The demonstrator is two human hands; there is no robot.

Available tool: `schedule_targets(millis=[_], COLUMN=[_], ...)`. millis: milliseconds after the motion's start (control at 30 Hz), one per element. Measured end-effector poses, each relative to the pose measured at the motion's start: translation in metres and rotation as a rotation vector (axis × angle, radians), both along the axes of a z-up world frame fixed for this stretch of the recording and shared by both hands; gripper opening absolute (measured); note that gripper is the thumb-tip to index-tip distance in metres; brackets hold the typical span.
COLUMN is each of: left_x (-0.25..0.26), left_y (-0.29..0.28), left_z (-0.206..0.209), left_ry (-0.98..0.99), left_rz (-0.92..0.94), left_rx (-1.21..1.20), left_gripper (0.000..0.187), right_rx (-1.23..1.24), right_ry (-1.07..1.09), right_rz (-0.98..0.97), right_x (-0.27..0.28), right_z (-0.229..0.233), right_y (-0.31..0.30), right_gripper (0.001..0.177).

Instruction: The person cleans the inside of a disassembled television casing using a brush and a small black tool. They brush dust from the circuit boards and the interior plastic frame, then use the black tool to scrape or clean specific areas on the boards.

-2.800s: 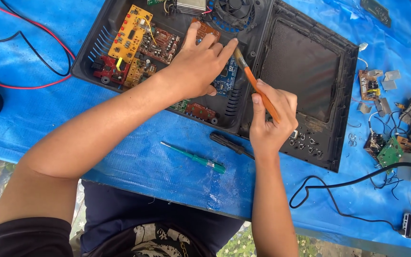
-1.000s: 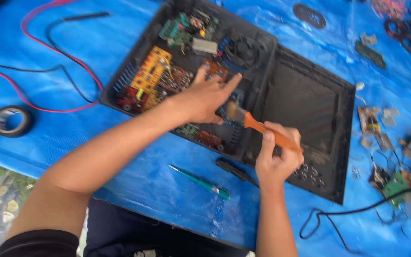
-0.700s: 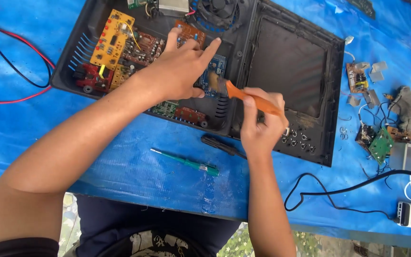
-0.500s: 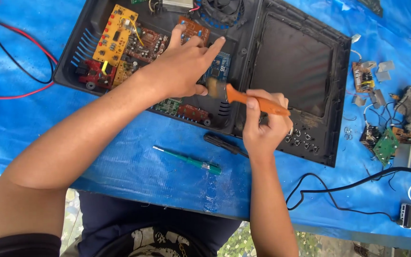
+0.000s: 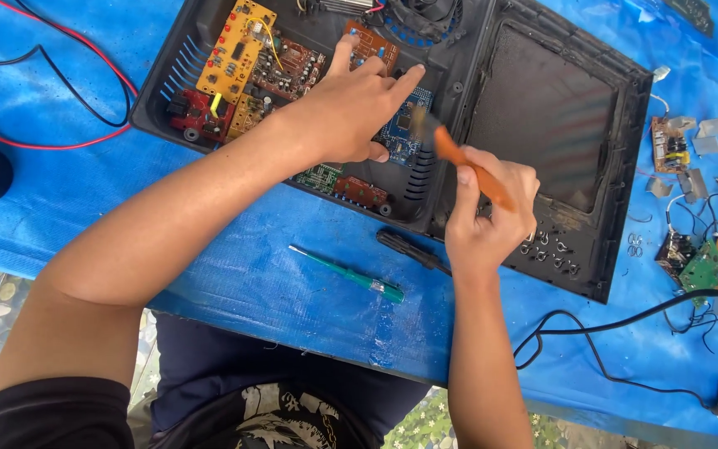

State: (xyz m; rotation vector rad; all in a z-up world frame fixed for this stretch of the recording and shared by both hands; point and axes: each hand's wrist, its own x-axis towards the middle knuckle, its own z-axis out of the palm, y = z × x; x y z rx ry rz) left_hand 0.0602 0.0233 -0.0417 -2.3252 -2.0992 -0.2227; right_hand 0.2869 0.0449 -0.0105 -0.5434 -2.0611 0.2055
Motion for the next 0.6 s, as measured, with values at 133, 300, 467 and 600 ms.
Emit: schedule_targets(millis=[133,300,467,600], left_x=[-0.0012,-0.0010,-0.0003,-0.0003], left_y=[-0.0022,-0.0024,-0.0030,-0.0026], left_z=[0.0027,0.0036,0.0026,0.0033], left_ry=[-0.002,-0.003,0.003,-0.015], left_rz=[0.000,-0.010,-0.005,-0.014], left_rx=[-0.002,0.005,-0.003,-0.005], left_gripper=[0.117,0.119,0.117,0.115], right_rx=[0.002,0.014,0.009,0.033], right_ry=[0.042,0.058,0.014,-0.029], right_rz=[0.026,0.031,0.021,0.028], right_x=[0.0038,0.0043,0.0051,0.0020], right_z=[0.0013,0.0044,0.0015,0.0053], right_y=[0.0016,-0.0003,0.0009,0.0002], right_gripper=[0.029,0.027,0.022,0.023])
